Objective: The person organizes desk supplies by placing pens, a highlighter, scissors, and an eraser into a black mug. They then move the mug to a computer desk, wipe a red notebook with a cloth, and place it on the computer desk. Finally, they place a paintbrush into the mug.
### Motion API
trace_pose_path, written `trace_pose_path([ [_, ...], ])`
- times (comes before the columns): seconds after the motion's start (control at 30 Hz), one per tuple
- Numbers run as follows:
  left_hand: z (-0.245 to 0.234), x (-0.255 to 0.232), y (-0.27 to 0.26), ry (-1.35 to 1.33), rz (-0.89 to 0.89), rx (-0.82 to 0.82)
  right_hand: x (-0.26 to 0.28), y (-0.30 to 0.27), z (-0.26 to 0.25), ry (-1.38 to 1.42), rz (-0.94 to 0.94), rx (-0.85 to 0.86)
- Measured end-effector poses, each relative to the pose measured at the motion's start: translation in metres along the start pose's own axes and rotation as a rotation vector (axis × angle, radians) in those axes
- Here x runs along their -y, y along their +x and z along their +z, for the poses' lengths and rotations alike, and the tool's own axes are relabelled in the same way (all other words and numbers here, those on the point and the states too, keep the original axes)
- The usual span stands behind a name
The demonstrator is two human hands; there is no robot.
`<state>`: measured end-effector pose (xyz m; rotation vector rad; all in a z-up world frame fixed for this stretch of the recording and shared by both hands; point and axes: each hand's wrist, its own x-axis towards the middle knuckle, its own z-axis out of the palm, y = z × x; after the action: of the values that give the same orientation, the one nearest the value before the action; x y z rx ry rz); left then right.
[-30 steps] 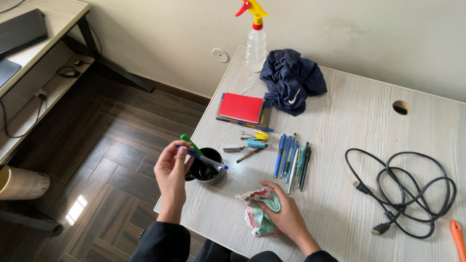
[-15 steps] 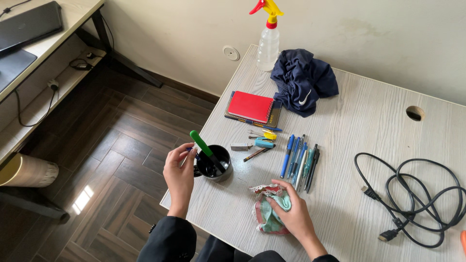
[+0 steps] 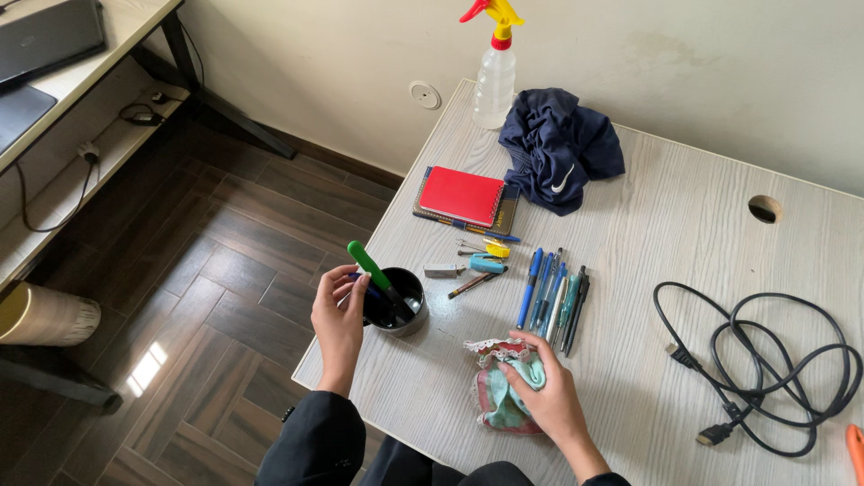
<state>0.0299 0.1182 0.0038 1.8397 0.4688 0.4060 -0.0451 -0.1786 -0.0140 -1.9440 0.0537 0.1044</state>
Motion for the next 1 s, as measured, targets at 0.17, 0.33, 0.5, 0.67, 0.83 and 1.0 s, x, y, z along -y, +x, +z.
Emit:
trace_pose_path([
  [0.17,0.002,-0.011,-0.005,0.069,0.097,-0.007,-0.005,0.000,-0.004,0.016,0.010,-0.043],
  [0.33,0.005,-0.019,-0.015,0.214,0.174,-0.076,-0.014,-0.001,-0.008,0.061,0.113,-0.071],
  [0.5,0.018,-0.018,-0.042,0.422,0.609,-0.246,-0.023,-0.001,-0.013,0.137,0.141,-0.111],
  [0.67,0.040,-0.021,-0.078,0.535,0.845,-0.099,-0.031,-0.002,-0.021,0.186,0.104,-0.121],
  [0.83,0.054,-0.029,-0.093,0.494,0.906,0.066,-0.045,-0.007,-0.029,0.236,0.072,-0.153],
  [1.0,0.067,-0.027,-0.098,0.486,0.892,0.213,-0.075,-0.010,-0.040,0.316,0.013,-0.328],
])
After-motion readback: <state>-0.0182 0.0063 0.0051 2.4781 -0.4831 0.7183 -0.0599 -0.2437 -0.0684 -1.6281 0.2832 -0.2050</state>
